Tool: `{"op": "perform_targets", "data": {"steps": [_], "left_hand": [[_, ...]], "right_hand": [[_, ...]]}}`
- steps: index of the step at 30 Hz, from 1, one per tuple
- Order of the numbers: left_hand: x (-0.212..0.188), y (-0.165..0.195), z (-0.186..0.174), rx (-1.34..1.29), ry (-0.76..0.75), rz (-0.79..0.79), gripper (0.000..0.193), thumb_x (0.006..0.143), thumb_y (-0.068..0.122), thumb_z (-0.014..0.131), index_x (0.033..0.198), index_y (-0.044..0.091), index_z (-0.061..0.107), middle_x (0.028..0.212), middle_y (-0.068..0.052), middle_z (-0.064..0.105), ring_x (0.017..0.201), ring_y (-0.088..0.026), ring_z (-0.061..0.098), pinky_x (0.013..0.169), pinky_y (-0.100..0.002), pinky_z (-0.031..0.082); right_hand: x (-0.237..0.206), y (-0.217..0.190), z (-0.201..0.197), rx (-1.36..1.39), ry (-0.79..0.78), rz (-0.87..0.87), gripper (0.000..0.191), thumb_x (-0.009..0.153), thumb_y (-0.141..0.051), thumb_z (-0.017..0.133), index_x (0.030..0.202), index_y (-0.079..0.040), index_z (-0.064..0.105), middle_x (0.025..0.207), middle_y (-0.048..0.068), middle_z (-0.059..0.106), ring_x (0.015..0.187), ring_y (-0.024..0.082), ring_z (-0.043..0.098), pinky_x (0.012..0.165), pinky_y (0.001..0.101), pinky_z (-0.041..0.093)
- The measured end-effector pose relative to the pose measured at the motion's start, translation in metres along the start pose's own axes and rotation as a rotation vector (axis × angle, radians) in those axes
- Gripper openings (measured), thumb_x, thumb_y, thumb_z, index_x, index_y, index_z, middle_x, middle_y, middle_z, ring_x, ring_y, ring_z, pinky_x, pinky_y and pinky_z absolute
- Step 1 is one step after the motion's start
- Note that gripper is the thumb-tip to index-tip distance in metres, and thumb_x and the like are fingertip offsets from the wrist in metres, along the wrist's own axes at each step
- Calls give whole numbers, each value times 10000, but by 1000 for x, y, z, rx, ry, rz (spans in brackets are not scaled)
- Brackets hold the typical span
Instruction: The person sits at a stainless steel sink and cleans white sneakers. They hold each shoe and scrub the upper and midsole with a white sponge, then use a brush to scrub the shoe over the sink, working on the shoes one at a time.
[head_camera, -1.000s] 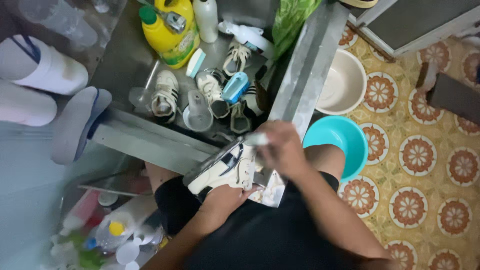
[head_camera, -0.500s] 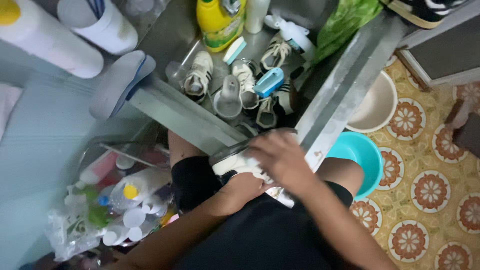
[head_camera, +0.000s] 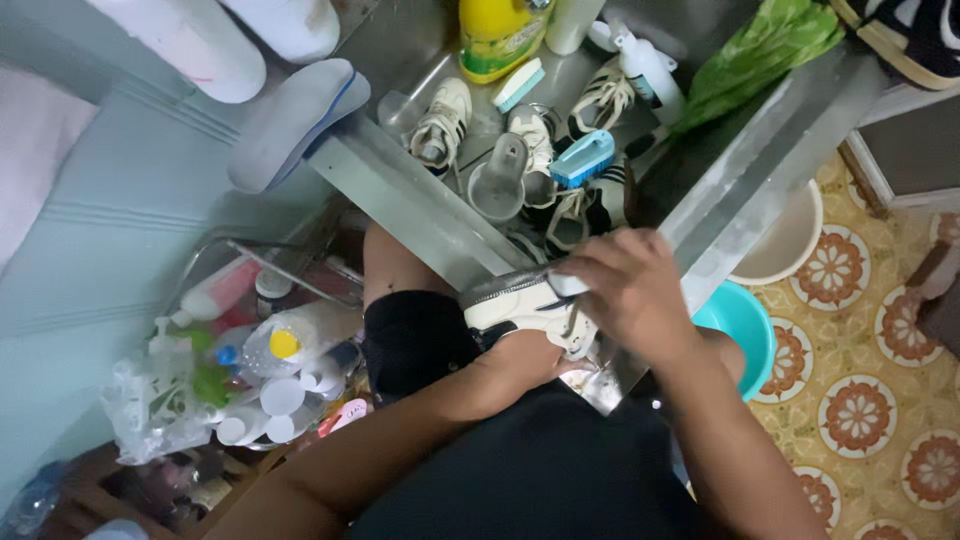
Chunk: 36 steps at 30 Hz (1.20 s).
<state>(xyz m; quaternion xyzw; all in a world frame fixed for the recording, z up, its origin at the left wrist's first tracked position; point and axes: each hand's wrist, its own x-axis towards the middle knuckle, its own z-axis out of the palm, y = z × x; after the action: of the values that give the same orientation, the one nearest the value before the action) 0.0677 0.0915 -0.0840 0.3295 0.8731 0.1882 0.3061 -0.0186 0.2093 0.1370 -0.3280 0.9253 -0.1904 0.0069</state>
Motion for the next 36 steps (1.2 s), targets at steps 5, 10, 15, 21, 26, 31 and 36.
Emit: {"op": "perform_targets", "data": {"steps": [5,10,15,21,26,31,36], "left_hand": [[2,11,0,-253,1007,269,723,1187,462,201,1158,-46,715,1021,-197,730,895,-321,748,774,-418,568],[-16,0,-26,93,94,128,318,951,293,556,868,84,779,790,-138,734,762,-325,736,695,-443,582],[-52,4,-94,54,178,85,174,834,131,626,837,91,795,786,-160,732,785,-352,735,707,-474,581],[-72,31,-189,-225,568,-38,226,835,236,748,785,16,755,694,-193,698,679,-405,693,638,-491,552],[-71,52,-222,-242,952,172,298,944,269,718,911,-25,754,721,-190,690,655,-397,676,615,-475,552],[-55,69,-220,-142,800,46,313,947,286,697,819,6,758,657,-191,685,616,-394,683,595,-487,549],[-45,81,-221,-218,749,190,287,944,250,661,820,-2,719,738,-212,694,680,-395,696,646,-487,563]], "right_hand": [[-7,-2,11,112,-10,-177,431,657,-120,786,1084,-142,734,1135,28,694,1087,251,610,891,431,433],[-33,51,4,-64,188,239,448,611,-13,770,1038,-146,767,1065,47,719,1027,299,619,864,444,441],[-60,94,47,547,666,735,229,968,-68,749,1192,-81,705,1102,52,700,1005,181,618,881,320,493],[-57,106,83,927,648,875,538,932,-130,706,1428,-53,512,1148,61,671,1033,142,649,903,302,534],[-49,69,96,1075,534,640,586,1043,-309,579,1536,-27,437,1459,123,568,1346,213,532,1135,370,408],[-46,38,117,2148,482,582,705,1006,-573,380,1484,-64,479,1454,141,572,1327,291,557,1116,438,429],[-43,49,126,1934,664,598,448,1130,-394,485,1384,-36,572,1282,151,649,1141,327,621,999,510,486]]}}
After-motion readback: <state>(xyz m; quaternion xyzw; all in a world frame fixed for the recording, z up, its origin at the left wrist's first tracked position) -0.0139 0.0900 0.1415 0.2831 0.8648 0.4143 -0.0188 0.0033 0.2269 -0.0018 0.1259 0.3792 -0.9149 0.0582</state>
